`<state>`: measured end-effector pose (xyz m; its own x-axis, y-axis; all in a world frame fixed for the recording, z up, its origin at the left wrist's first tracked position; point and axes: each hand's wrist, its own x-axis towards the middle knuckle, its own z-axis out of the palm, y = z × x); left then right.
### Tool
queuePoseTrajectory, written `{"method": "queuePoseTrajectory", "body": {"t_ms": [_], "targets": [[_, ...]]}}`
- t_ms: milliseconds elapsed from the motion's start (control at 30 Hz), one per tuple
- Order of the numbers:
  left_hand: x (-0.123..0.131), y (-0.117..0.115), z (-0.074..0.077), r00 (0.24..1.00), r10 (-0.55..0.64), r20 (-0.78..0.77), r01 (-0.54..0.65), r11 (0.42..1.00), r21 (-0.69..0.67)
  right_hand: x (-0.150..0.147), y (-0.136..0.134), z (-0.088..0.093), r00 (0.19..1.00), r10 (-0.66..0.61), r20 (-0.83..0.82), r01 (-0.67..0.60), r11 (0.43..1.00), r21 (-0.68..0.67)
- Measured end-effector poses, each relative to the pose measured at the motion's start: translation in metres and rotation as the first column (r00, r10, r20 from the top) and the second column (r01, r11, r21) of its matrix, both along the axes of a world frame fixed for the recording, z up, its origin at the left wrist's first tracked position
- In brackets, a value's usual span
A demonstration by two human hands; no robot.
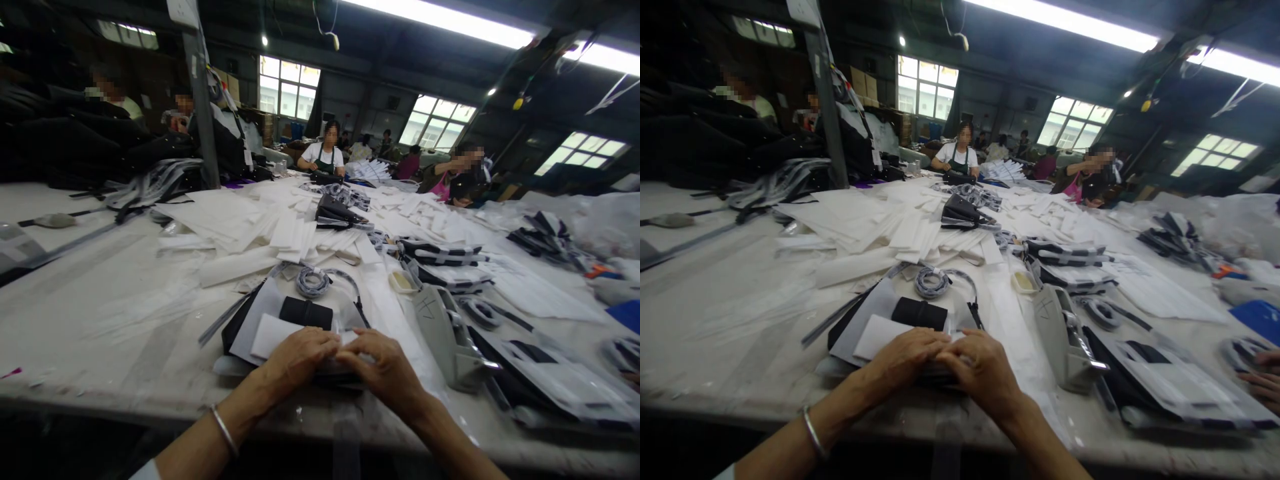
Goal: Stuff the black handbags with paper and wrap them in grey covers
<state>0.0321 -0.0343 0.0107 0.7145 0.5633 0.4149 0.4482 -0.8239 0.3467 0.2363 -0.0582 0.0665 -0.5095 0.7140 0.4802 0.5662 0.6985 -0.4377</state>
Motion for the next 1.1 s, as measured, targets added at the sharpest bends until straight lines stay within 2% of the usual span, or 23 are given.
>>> {"method": "queuePoseTrajectory", "body": {"t_ms": [33, 100, 167, 233, 333, 467, 533, 600, 667, 700, 800, 933, 1100], "targets": [[0.0, 0.0, 0.002, 1.0, 0.001, -0.014, -0.001, 1.0, -0.008, -0.001, 0.008, 0.007, 0.999, -0.026, 0.022, 0.028, 0.997, -0.071], [-0.001, 0.0, 0.007, 0.999, 0.002, -0.04, -0.003, 1.0, -0.022, -0.002, 0.03, 0.014, 0.983, -0.05, 0.179, 0.085, 0.977, -0.197], [-0.002, 0.0, 0.01, 0.998, 0.006, -0.06, -0.008, 1.0, -0.024, -0.001, 0.052, 0.012, 0.928, -0.043, 0.37, 0.151, 0.951, -0.268], [-0.002, 0.0, 0.011, 0.997, 0.011, -0.074, -0.012, 1.0, -0.016, 0.004, 0.072, 0.003, 0.882, -0.085, 0.464, 0.237, 0.93, -0.28], [-0.003, 0.001, 0.008, 0.997, 0.016, -0.082, -0.016, 1.0, -0.004, 0.015, 0.09, -0.007, 0.862, -0.228, 0.453, 0.361, 0.904, -0.231], [-0.003, 0.001, 0.005, 0.996, 0.019, -0.082, -0.019, 1.0, -0.008, 0.019, 0.08, 0.002, 0.843, -0.394, 0.366, 0.47, 0.871, -0.144], [-0.003, 0.0, 0.007, 0.996, 0.016, -0.084, -0.017, 1.0, -0.013, 0.015, 0.061, 0.01, 0.908, -0.344, 0.241, 0.384, 0.911, -0.148], [-0.003, 0.0, 0.009, 0.997, 0.003, -0.08, -0.006, 0.999, -0.036, 0.011, 0.038, 0.013, 0.977, -0.194, 0.092, 0.208, 0.964, -0.167], [-0.002, 0.0, 0.01, 0.998, -0.014, -0.067, 0.01, 0.998, -0.06, 0.009, 0.017, 0.011, 0.999, -0.044, 0.024, 0.048, 0.98, -0.193], [-0.003, 0.0, 0.01, 0.998, -0.021, -0.058, 0.017, 0.998, -0.065, 0.009, 0.009, 0.008, 0.999, -0.002, 0.035, 0.009, 0.978, -0.209], [-0.003, 0.001, 0.005, 0.999, -0.024, -0.025, 0.022, 0.998, -0.053, 0.013, -0.007, -0.002, 0.996, 0.015, 0.086, 0.003, 0.979, -0.203], [-0.004, 0.0, -0.002, 1.0, -0.008, 0.008, 0.009, 0.998, -0.055, 0.018, -0.011, -0.013, 0.996, 0.0, 0.094, 0.007, 0.998, -0.065], [-0.008, -0.008, 0.006, 0.996, -0.062, 0.07, 0.068, 0.994, -0.084, 0.021, -0.009, -0.031, 1.0, 0.025, -0.017, -0.024, 0.997, 0.072]]}}
